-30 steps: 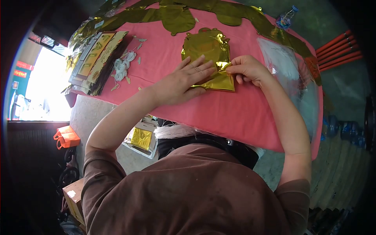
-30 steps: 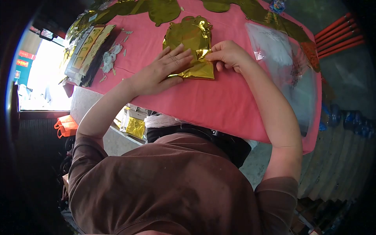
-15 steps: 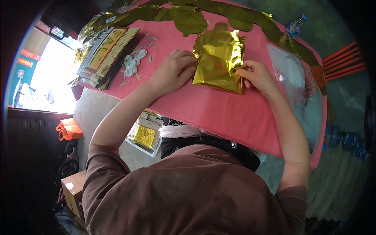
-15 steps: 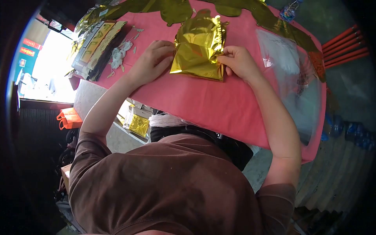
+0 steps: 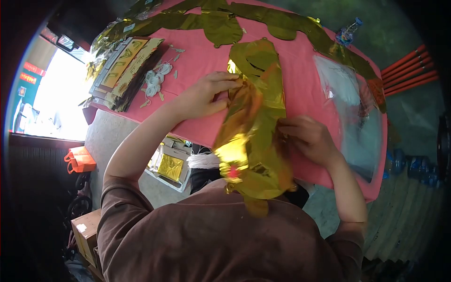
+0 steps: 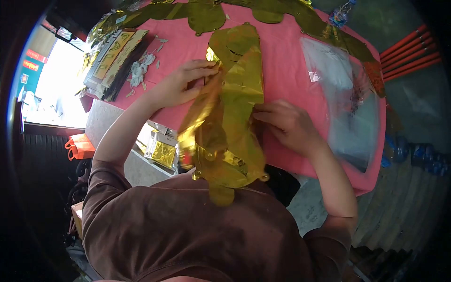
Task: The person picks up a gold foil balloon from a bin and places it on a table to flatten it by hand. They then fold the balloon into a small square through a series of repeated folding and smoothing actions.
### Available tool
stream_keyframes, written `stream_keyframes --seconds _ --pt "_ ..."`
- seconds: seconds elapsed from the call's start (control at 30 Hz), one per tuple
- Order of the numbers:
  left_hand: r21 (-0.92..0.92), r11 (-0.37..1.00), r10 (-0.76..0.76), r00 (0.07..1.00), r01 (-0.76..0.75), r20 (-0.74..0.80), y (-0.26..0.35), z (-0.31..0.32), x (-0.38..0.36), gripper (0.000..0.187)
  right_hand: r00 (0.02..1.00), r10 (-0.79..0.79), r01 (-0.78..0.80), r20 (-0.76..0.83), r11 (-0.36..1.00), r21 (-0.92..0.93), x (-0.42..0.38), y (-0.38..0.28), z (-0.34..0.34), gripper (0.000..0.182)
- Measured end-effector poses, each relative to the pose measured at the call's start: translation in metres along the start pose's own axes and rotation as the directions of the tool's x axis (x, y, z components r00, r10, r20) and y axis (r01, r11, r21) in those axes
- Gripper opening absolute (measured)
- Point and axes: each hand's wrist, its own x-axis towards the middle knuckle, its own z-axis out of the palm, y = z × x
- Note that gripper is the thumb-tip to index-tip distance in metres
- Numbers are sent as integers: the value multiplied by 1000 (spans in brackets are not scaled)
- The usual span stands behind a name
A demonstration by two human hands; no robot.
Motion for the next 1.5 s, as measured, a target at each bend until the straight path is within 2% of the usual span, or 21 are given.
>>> stream_keyframes --seconds 0.1,0.17,0.3,0.37,0.4,0.5,0.6,0.7,0.77,0.8,0.87,0.9,0.97,1.07,1.1,1.13,1.2,1.27,1.3,1.37,1.5 --pt "67 997 30 997 -34 65 -7 1 10 41 992 109 -109 63 994 -2 -3 4 1 31" --pt "195 978 64 994 -80 88 -13 1 22 40 986 127 -132 -110 991 -39 0 27 8 30" --pt "226 970 78 994 -92 71 -32 6 55 38 954 236 -240 -183 971 0 33 47 17 35" --pt "260 951 146 985 -165 93 -43 5 69 36 960 279 -266 2 918 -295 40 67 29 45" --pt "261 951 148 985 -168 94 -38 3 70 36 960 279 -267 0 917 -296 42 67 28 45" --pt "192 977 92 996 -88 -10 -25 -3 68 35 958 286 -269 -12 888 -373 45 63 23 46" --pt "115 990 -77 993 87 -93 -4 -7 53 31 962 271 -254 -16 880 -402 47 50 15 40" --pt "6 972 -235 971 235 -44 10 -13 40 27 973 221 -231 -69 908 -350 60 40 17 33" --pt "-84 985 -167 951 150 -261 16 -18 37 23 910 415 -415 -4 910 -20 80 40 20 31" --pt "-86 985 -169 952 152 -256 23 -23 40 23 908 419 -419 -2 908 -17 91 34 21 31" --pt "-101 994 -27 822 -38 -568 40 -41 48 22 923 301 -358 241 899 250 116 22 23 31" --pt "-101 994 -28 823 -36 -567 55 -53 49 22 923 301 -359 241 899 252 126 20 28 31" --pt "-168 985 -73 822 -28 -565 76 -68 45 22 980 14 -87 197 926 366 142 22 37 30" --pt "-133 990 -34 844 -44 -535 73 -79 35 20 991 113 -127 65 950 284 145 51 32 30" --pt "-60 998 -26 890 -2 -456 72 -77 33 19 995 49 -56 88 996 73 139 51 25 36" --pt "-60 998 -30 888 3 -458 62 -69 30 19 995 45 -52 93 996 76 136 48 28 36" --pt "-6 980 -195 962 198 -192 30 -41 26 17 966 129 -80 226 974 -214 130 45 33 43" --pt "19 953 -300 950 303 -89 17 -26 27 18 965 117 -51 236 962 -270 129 50 44 47" --pt "18 953 -300 949 303 -92 6 -19 26 18 975 82 -7 208 940 -340 128 49 46 45" --pt "161 983 -77 994 89 -78 -15 -7 24 16 982 40 39 182 910 -413 128 50 50 42" --pt "209 978 -18 999 26 -41 -13 -7 23 16 994 -41 77 105 927 -368 130 52 50 26"
